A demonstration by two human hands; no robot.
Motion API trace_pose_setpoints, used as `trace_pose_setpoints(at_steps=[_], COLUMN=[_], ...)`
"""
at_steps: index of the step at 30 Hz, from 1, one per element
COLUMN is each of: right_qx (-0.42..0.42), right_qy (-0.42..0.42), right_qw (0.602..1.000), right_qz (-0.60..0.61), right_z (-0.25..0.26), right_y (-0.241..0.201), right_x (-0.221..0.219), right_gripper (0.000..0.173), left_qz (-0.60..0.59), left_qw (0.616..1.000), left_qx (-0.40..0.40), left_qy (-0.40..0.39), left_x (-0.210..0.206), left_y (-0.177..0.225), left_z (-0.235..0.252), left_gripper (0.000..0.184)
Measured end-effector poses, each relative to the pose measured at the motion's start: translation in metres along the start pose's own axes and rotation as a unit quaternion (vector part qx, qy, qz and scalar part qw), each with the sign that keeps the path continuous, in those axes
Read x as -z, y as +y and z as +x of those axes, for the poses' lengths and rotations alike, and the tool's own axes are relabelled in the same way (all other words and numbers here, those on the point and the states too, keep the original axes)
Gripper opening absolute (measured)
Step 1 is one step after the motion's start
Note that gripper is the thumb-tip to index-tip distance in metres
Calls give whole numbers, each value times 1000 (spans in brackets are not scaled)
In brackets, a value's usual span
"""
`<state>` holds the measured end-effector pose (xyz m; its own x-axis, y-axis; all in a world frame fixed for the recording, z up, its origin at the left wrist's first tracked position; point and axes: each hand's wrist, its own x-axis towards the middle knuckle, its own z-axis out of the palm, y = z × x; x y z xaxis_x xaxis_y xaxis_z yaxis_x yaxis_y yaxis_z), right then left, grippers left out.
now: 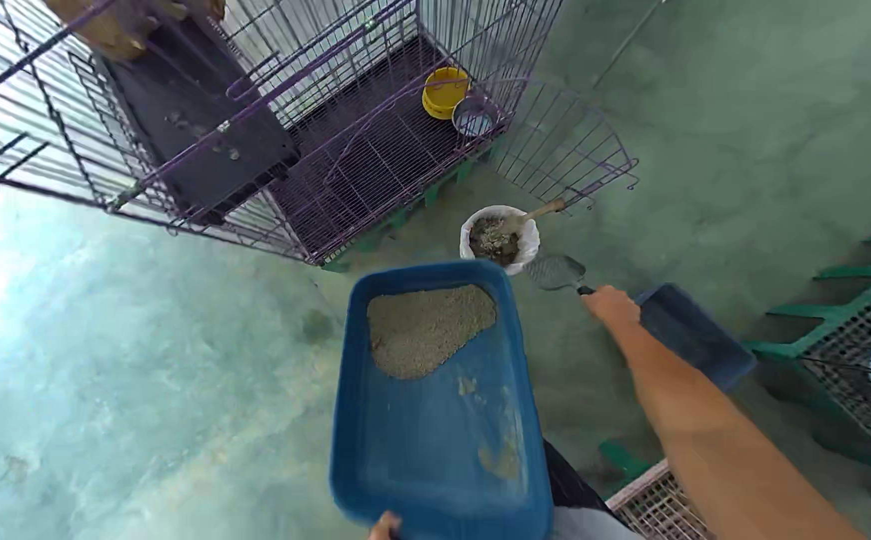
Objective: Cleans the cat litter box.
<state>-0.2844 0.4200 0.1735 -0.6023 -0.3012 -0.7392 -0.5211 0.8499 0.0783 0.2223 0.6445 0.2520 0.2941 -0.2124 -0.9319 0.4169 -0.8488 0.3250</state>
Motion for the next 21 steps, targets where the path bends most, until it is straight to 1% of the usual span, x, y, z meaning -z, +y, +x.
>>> trace_pose_setpoints(at_steps=[2,3,5,7,8,10,12,14,16,18,21], right_qx=[8,11,24,39,55,96,141,176,186,197,223], right_qy=[17,27,68,125,148,165,144,89,17,-47,-94], right_qw=[1000,999,996,988,983,976,975,979,982,976,964], right_qz=[10,16,45,78,93,109,94,43,-24,-77,-114], right_z=[-24,-38,-61,-85,-100,-137,-172,-192,-196,-191,-189], right_y=[16,24,40,51,50,44,30,13,-2,-10,-18], right_x=[11,17,38,60,71,86,94,94,86,65,37], right_gripper=[46,46,44,43,43,47,51,48,46,45,46], left_qz=[-28,-35,-52,-57,-56,-41,-7,28,56,75,84], left_qw=[999,998,995,993,993,995,998,998,997,995,990], left_qx=[33,44,61,73,74,60,33,3,-21,-43,-94], left_qy=[-24,-36,-60,-69,-69,-62,-53,-47,-45,-49,-63], left_x=[-34,-52,-79,-80,-77,-76,-80,-81,-78,-70,-61], left_y=[1,8,12,-5,-11,-12,5,25,39,51,72], left_z=[14,17,11,4,5,7,5,-1,-9,-18,-33], left_gripper=[12,12,15,18,20,26,33,37,36,35,33])
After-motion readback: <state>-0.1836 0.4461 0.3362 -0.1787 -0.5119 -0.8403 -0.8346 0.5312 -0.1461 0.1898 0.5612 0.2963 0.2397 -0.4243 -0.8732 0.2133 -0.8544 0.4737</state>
